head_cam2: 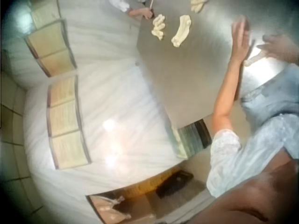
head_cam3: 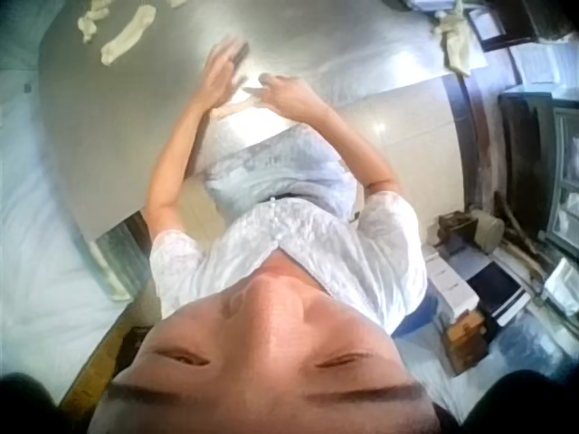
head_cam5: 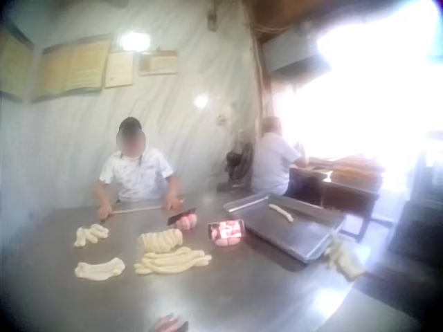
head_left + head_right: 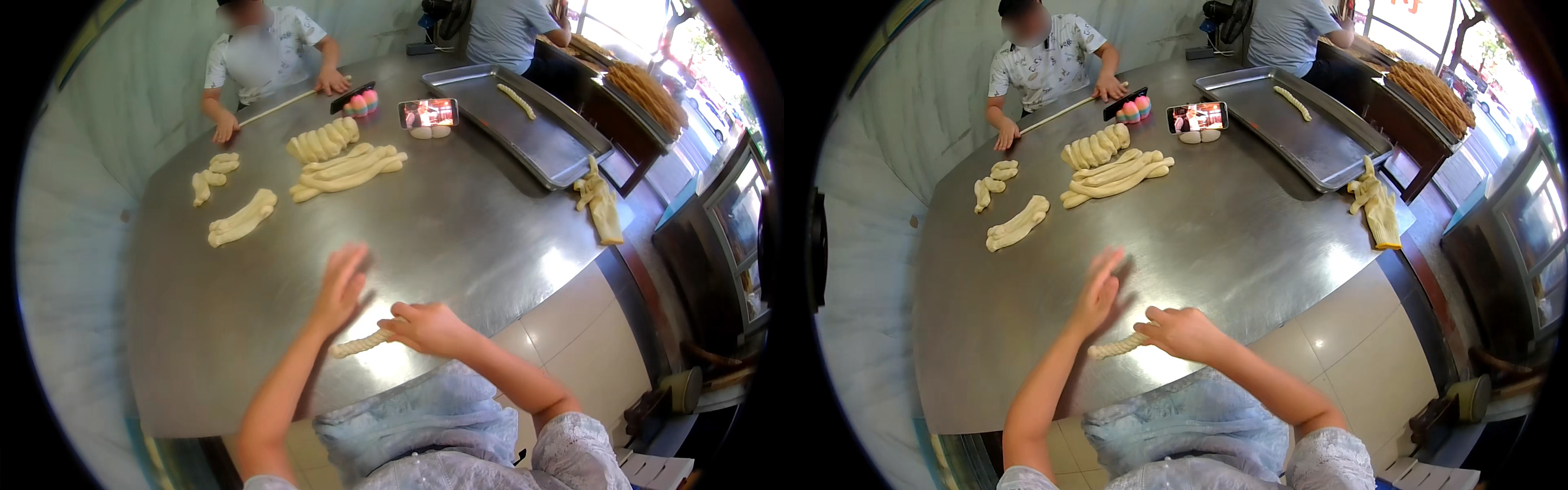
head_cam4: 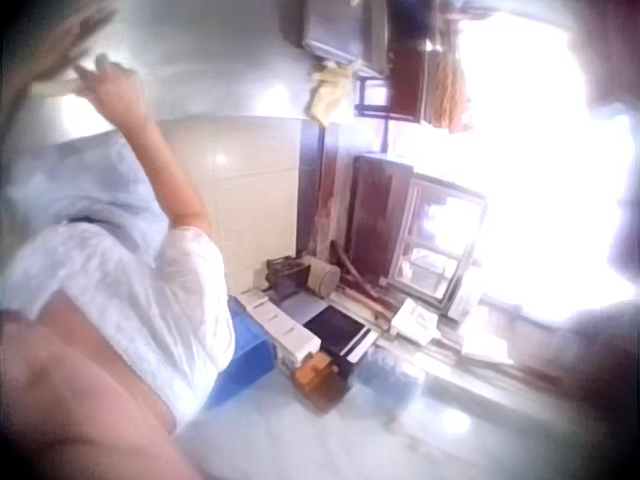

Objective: The person braids long strands of dough on a stainless steel table. They roll the dough into ropes, twist them together, and shape them into braided forms. Other people are working in the background.

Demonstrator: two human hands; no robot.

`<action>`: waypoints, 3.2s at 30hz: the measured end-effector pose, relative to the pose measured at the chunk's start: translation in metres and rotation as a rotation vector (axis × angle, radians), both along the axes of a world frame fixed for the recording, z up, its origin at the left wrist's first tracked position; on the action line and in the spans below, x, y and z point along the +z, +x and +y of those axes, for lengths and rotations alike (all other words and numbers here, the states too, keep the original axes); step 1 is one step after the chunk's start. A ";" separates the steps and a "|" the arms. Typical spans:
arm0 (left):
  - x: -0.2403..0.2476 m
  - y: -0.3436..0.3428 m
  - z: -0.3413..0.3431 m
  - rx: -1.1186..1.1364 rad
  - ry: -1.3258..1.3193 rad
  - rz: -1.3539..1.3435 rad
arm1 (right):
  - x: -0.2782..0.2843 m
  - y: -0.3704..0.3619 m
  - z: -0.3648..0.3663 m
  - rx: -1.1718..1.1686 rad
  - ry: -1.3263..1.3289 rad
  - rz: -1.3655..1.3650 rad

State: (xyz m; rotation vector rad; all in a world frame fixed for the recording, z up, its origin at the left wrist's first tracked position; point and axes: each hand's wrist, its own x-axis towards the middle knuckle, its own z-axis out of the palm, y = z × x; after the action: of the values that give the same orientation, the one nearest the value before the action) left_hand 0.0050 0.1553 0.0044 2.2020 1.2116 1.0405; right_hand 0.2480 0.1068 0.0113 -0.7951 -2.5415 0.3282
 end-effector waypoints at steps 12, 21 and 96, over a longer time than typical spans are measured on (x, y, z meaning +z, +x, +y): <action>-0.049 -0.046 0.166 0.627 0.457 0.196 | 0.006 0.114 0.086 -1.045 0.300 -0.018; -0.058 -0.054 0.235 0.811 0.328 0.221 | -0.019 0.098 0.048 -0.845 0.128 0.095; 0.023 -0.099 -0.148 0.571 0.143 0.433 | 0.007 0.005 -0.009 -0.238 0.048 0.156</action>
State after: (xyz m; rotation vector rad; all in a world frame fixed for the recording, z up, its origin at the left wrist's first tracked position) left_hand -0.0941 0.0070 0.0274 2.3199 2.1057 0.8823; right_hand 0.2533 0.0974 0.0184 -1.0006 -2.2728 0.2411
